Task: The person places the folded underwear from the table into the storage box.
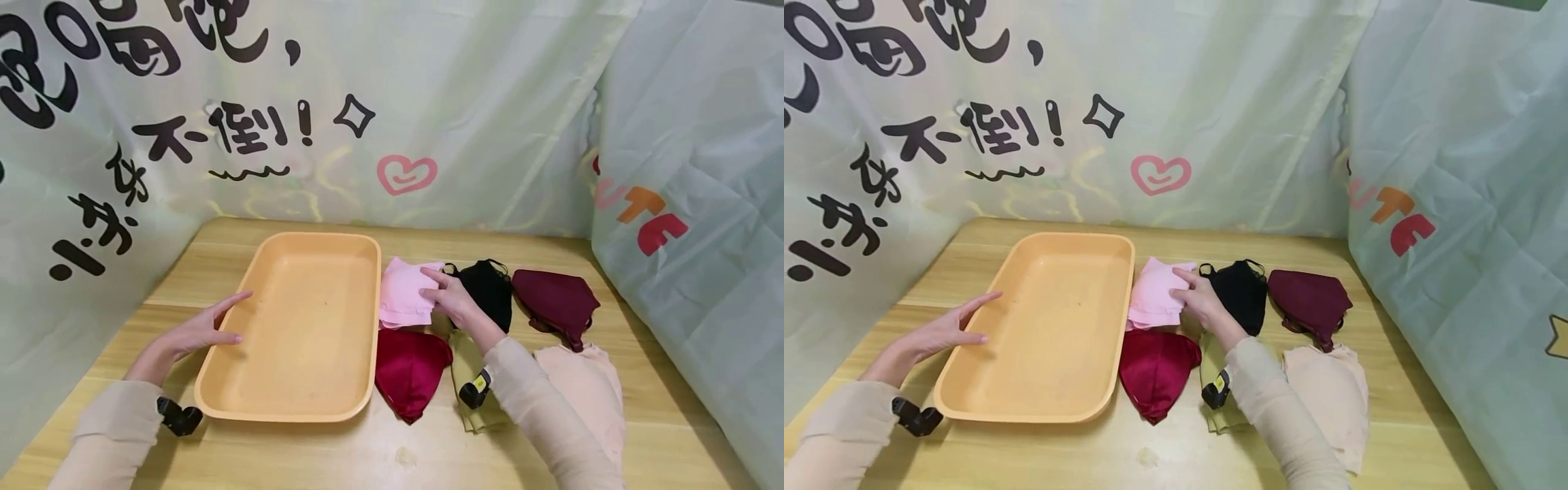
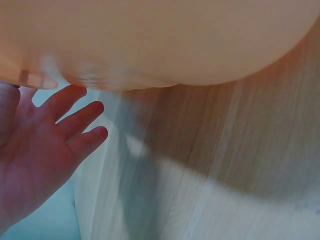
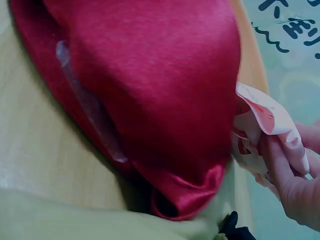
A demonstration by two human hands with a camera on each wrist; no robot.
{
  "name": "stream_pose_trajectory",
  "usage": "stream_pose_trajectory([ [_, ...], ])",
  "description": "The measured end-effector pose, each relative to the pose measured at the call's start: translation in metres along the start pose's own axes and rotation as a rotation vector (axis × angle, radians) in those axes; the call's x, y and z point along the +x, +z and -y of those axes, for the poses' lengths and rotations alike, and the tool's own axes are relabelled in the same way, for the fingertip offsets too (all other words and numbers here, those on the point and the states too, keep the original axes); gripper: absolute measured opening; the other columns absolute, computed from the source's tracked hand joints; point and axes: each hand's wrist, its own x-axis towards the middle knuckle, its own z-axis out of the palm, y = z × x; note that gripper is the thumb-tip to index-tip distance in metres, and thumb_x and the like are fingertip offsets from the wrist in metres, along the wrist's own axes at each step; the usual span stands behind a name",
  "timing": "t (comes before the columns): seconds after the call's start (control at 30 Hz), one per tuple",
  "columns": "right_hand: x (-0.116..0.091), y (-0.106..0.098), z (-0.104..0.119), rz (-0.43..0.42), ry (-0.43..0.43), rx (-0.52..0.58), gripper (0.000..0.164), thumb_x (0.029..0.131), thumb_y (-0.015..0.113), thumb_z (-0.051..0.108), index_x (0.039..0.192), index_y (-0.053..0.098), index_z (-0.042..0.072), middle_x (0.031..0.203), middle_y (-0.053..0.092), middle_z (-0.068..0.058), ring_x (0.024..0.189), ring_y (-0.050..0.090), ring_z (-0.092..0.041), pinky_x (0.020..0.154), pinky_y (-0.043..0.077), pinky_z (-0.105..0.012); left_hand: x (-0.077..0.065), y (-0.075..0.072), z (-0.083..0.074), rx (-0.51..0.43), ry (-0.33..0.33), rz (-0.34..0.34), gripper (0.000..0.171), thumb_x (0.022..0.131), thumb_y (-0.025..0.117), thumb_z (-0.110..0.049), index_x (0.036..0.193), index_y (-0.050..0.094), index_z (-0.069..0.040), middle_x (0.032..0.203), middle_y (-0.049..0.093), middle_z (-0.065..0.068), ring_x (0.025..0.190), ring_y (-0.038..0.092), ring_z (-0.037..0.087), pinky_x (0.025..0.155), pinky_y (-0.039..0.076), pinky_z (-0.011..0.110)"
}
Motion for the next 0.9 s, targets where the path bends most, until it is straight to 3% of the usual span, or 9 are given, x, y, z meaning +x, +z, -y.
stream_pose_trajectory([
  [0.23, -0.008, -0.018, 0.004, -0.037, -0.027, 0.079, 0.059, 0.090, 0.050, -0.001, 0.144, 0.029, 0.011, 0.136, 0.035, -0.021, 0.081, 0.052, -0.006, 0.071, 0.048, -0.022, 0.000, 0.001, 0.007, -0.017, -0.012, 0.000, 0.080, 0.080, 0.062, -0.001, 0.144, 0.013, 0.001, 0.148, -0.007, 0.026, 0.131, -0.015, 0.044, 0.097, -0.005, 0.066],
  [0.37, -0.014, -0.030, 0.013, -0.077, -0.080, 0.187, 0.061, 0.090, 0.049, -0.003, 0.145, 0.025, 0.011, 0.138, 0.033, -0.019, 0.083, 0.053, -0.005, 0.072, 0.049, -0.021, 0.001, 0.000, 0.009, -0.012, -0.015, -0.003, 0.079, 0.081, 0.061, -0.001, 0.145, 0.013, -0.002, 0.149, -0.008, 0.025, 0.131, -0.016, 0.044, 0.097, -0.005, 0.066],
  [0.5, -0.019, -0.034, 0.025, -0.111, -0.115, 0.308, 0.062, 0.090, 0.047, -0.003, 0.145, 0.024, 0.013, 0.129, 0.040, -0.009, 0.081, 0.055, -0.004, 0.070, 0.049, -0.020, -0.001, -0.002, 0.011, 0.020, -0.008, -0.001, 0.079, 0.082, 0.061, -0.001, 0.145, 0.013, -0.002, 0.149, -0.006, 0.026, 0.131, -0.012, 0.046, 0.096, -0.003, 0.068],
  [0.7, -0.025, -0.027, 0.040, -0.114, -0.175, 0.485, 0.062, 0.090, 0.047, -0.005, 0.145, 0.026, 0.016, 0.102, 0.046, 0.001, 0.073, 0.054, -0.005, 0.065, 0.048, -0.019, 0.000, -0.002, 0.011, 0.018, -0.018, -0.003, 0.079, 0.082, 0.061, -0.001, 0.144, 0.014, -0.001, 0.149, -0.005, 0.026, 0.131, -0.010, 0.045, 0.097, -0.001, 0.067],
  [0.9, -0.020, -0.003, 0.041, -0.039, -0.189, 0.444, 0.061, 0.090, 0.045, -0.006, 0.145, 0.027, 0.014, 0.099, 0.048, 0.002, 0.073, 0.053, -0.006, 0.065, 0.046, -0.021, 0.003, -0.004, 0.011, 0.010, -0.021, -0.005, 0.079, 0.082, 0.061, -0.001, 0.144, 0.014, -0.001, 0.149, -0.004, 0.025, 0.132, -0.009, 0.044, 0.098, 0.000, 0.065],
])
